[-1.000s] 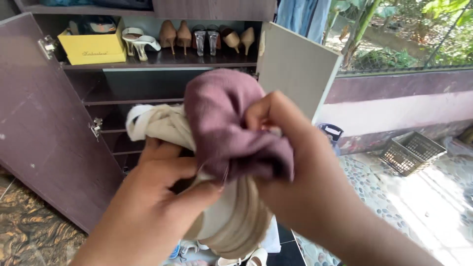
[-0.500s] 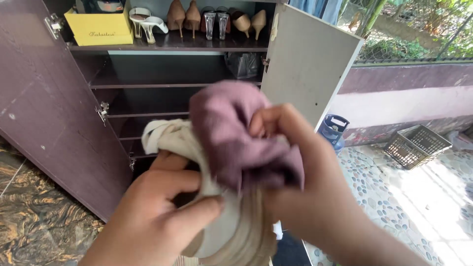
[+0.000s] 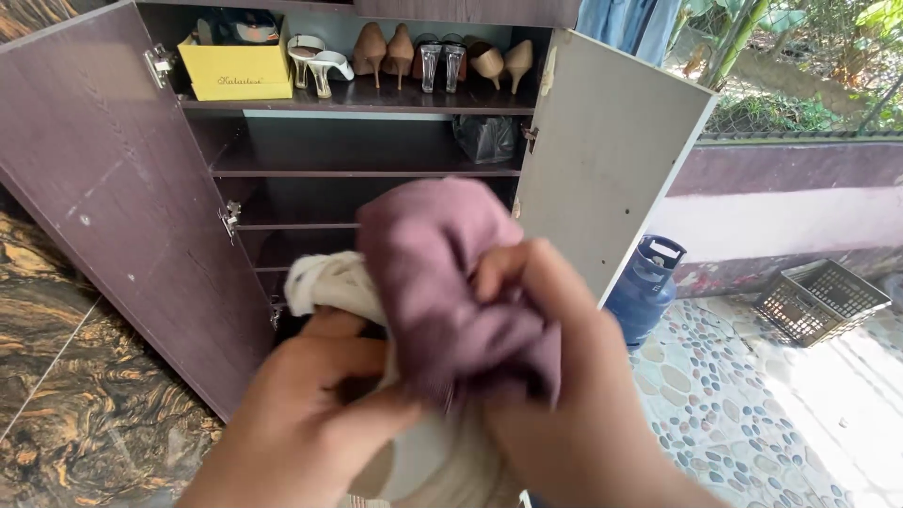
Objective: Cleaning a white sneaker using a cloth in front of a shoe cabinet.
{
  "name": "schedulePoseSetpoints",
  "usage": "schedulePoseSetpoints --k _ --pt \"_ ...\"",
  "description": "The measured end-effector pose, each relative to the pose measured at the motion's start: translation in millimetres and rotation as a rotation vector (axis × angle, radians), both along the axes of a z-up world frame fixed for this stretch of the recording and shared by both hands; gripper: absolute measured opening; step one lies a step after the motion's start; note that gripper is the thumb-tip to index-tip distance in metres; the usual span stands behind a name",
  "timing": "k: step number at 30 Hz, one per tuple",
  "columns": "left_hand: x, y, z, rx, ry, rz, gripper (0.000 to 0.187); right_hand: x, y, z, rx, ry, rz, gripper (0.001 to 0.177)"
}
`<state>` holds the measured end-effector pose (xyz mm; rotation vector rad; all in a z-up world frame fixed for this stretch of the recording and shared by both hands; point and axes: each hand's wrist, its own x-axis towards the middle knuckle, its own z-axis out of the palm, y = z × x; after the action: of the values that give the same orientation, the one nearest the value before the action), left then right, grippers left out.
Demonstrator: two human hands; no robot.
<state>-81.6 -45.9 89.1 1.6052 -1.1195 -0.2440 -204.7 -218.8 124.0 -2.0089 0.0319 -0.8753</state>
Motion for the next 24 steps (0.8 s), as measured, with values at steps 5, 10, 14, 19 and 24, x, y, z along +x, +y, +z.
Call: schedulePoseSetpoints --k 5,10,14,19,24 --pt "9.1 21.3 9.1 0.104 0.148 0.120 0.027 7.4 -4.0 5.5 -0.041 0.003 0.098 0.045" --pt "2.3 20.6 11.4 -0.080 -0.100 -0.039 0.025 24.3 -15.8 19.2 -0.106 -0.026 -0.006 0.047" --pt "24.3 24.6 -27.0 0.021 0.430 0.035 0.029 9.9 3.6 30.6 -0.221 -0.110 0.173 0.042" --pt "16.5 31.2 -0.6 0.134 0.369 0.145 0.036 17.7 -14.2 27.7 -0.382 -0.152 0.258 0.039" --pt "0.3 14.5 16.6 0.248 0.154 0.173 0.024 18.6 -27.2 19.3 -0.276 -0.053 0.052 0.045"
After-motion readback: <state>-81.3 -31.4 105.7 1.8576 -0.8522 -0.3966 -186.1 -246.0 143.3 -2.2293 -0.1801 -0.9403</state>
